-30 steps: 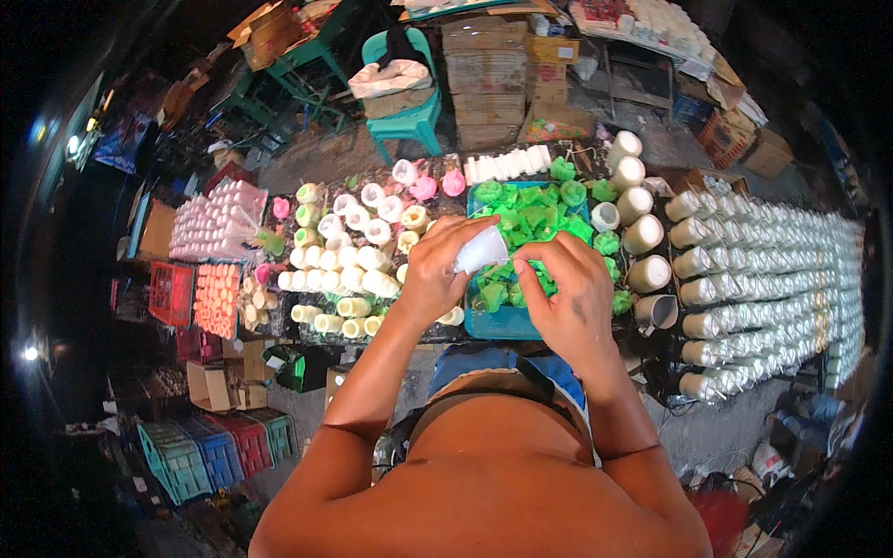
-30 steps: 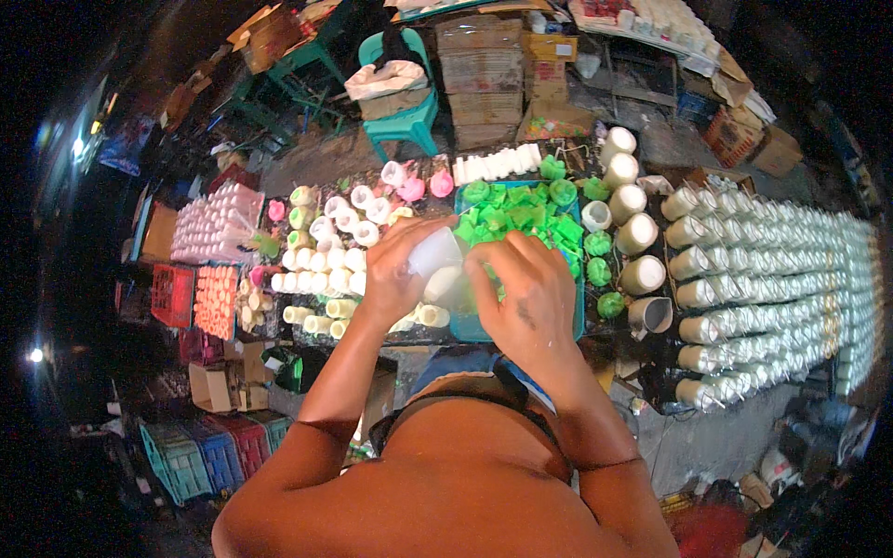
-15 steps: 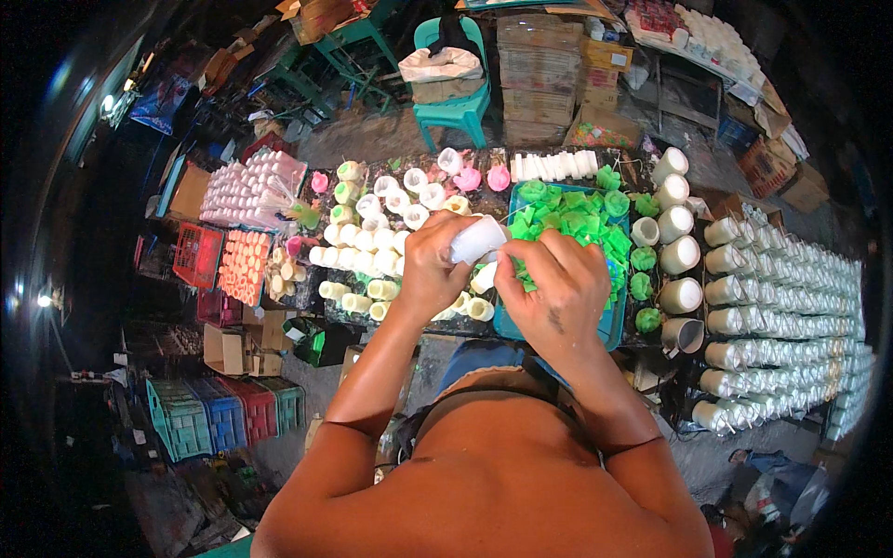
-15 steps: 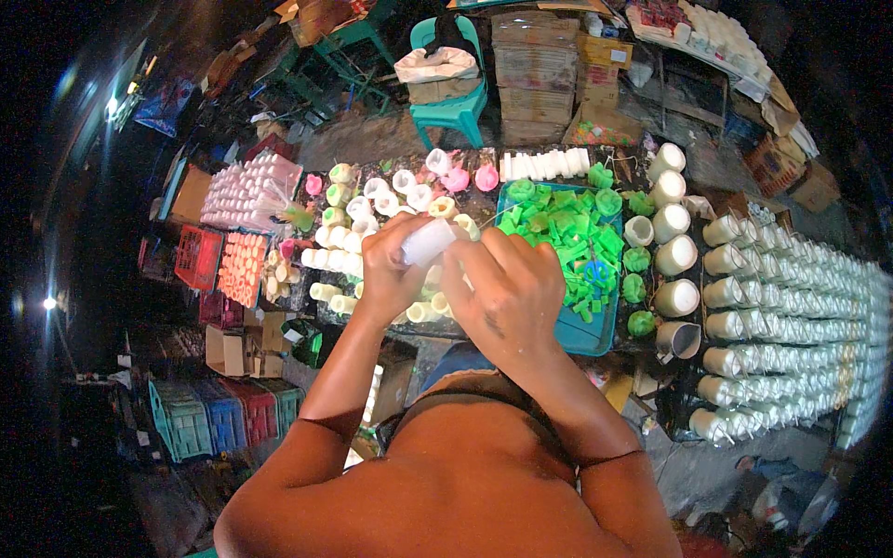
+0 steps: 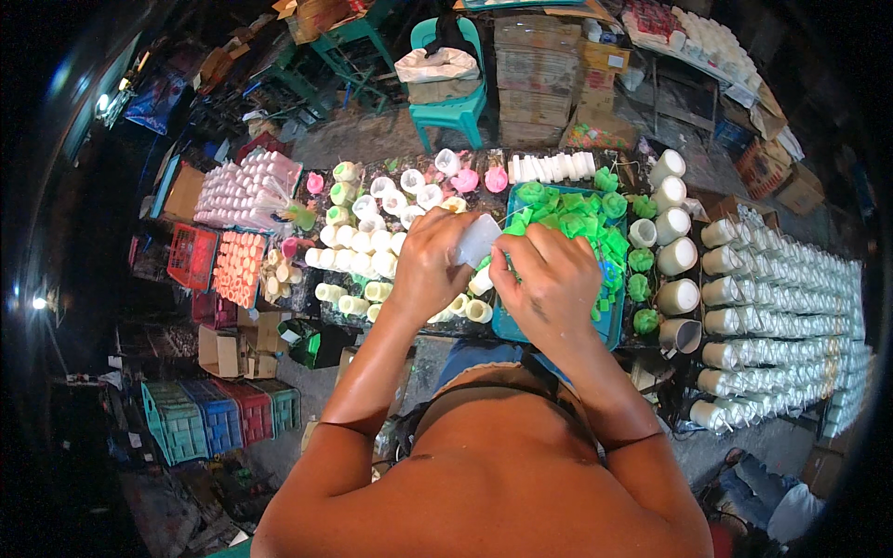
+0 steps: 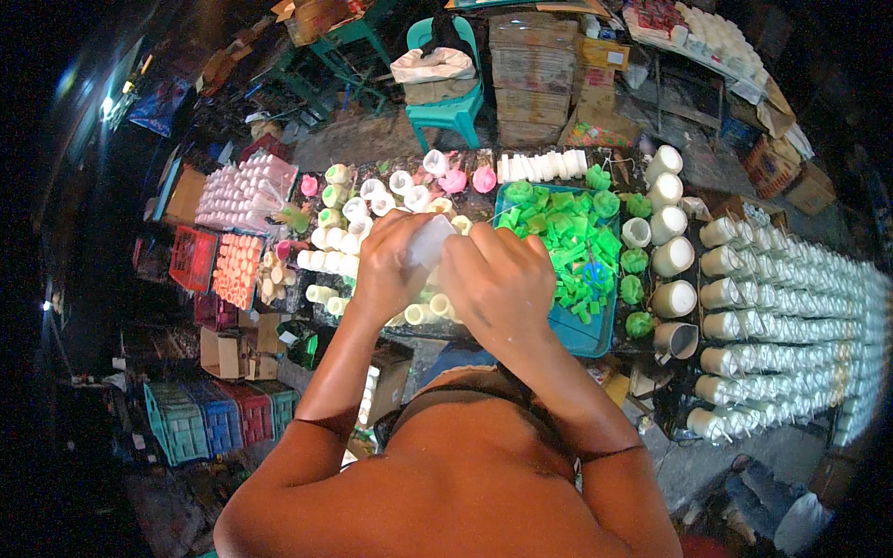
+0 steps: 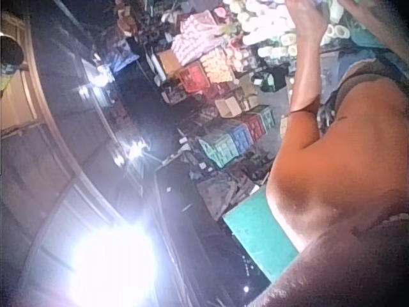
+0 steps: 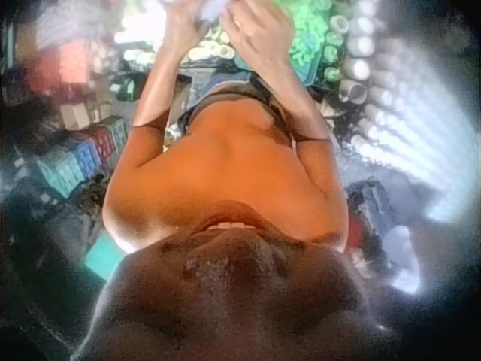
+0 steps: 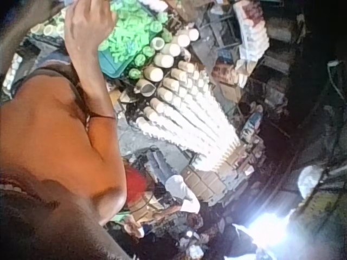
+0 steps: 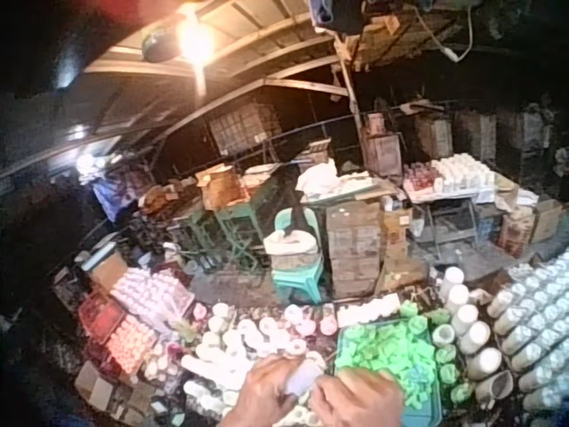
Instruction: The person assembles candles by inserting wicks into white cylindrical candle bodies and attaching green plastic caps. They repeatedly pick up a candle, insert a wick, and place the finished unit on a nearby tray. The workspace contains stacks of finished candles and trays of components.
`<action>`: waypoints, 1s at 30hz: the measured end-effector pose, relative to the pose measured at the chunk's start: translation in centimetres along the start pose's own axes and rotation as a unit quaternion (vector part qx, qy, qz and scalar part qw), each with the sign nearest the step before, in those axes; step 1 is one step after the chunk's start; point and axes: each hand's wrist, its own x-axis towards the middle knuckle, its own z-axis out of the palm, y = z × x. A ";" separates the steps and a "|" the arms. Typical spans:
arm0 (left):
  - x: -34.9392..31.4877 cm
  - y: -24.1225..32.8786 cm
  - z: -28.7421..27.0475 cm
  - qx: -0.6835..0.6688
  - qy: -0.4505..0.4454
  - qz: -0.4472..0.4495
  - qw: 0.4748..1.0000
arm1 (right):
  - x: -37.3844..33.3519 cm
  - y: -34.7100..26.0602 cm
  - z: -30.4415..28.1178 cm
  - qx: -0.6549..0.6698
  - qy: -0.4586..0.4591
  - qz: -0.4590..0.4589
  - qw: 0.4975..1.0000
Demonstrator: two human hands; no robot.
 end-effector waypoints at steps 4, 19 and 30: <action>0.6 0.3 0.2 -0.029 -0.001 0.010 1.000 | -0.2 0.5 1.3 0.011 -0.013 -0.010 1.000; -0.6 -0.6 -1.2 -0.073 0.116 0.022 0.990 | 2.4 -1.3 -0.3 0.083 -0.018 -0.049 0.995; -4.2 -0.1 -5.1 -0.072 0.235 -0.054 0.968 | 4.1 -4.5 1.2 0.264 -0.051 -0.054 0.962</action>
